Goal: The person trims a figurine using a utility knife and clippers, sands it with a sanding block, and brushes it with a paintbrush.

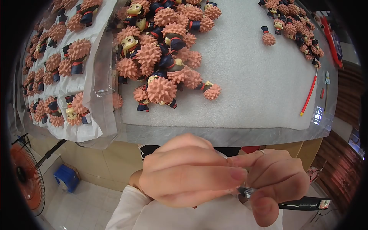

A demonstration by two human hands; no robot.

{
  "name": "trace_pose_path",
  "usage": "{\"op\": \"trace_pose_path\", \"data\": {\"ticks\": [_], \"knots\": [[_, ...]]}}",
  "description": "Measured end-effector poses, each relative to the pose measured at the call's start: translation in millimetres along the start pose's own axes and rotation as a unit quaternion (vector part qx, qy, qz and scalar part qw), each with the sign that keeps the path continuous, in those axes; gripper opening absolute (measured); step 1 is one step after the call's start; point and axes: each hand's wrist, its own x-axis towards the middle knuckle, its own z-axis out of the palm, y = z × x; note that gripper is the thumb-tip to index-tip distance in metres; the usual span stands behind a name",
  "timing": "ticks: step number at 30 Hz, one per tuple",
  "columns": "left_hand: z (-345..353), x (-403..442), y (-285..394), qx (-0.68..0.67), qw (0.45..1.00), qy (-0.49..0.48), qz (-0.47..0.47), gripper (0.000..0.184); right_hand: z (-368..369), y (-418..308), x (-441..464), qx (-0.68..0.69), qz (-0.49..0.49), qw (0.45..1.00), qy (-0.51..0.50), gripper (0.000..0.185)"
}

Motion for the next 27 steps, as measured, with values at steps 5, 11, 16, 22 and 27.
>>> {"op": "trace_pose_path", "data": {"ticks": [5, 11, 16, 22, 27], "knots": [[2.0, -1.2, 0.6, -0.002, 1.000, 0.011, -0.008, 0.031, 3.6, 0.5, -3.1, -0.008, 0.002, 0.999, 0.031, 0.017], [1.9, -1.8, 1.1, -0.019, 1.000, 0.009, -0.020, 0.029, 0.3, -0.2, -3.6, -0.019, 0.007, 1.000, 0.022, 0.017], [0.5, -0.9, 3.0, -0.024, 0.999, 0.002, -0.035, 0.028, 3.2, -0.6, -2.5, -0.012, 0.004, 0.999, 0.037, 0.017], [1.9, -2.1, 4.0, -0.027, 0.999, 0.007, -0.041, 0.028, 4.0, 0.8, -3.1, -0.017, -0.011, 0.999, 0.050, 0.016], [1.4, -1.0, 4.9, -0.033, 0.998, 0.003, -0.047, 0.029, -2.7, -6.3, 14.1, -0.009, -0.003, 1.000, -0.028, 0.013]]}}
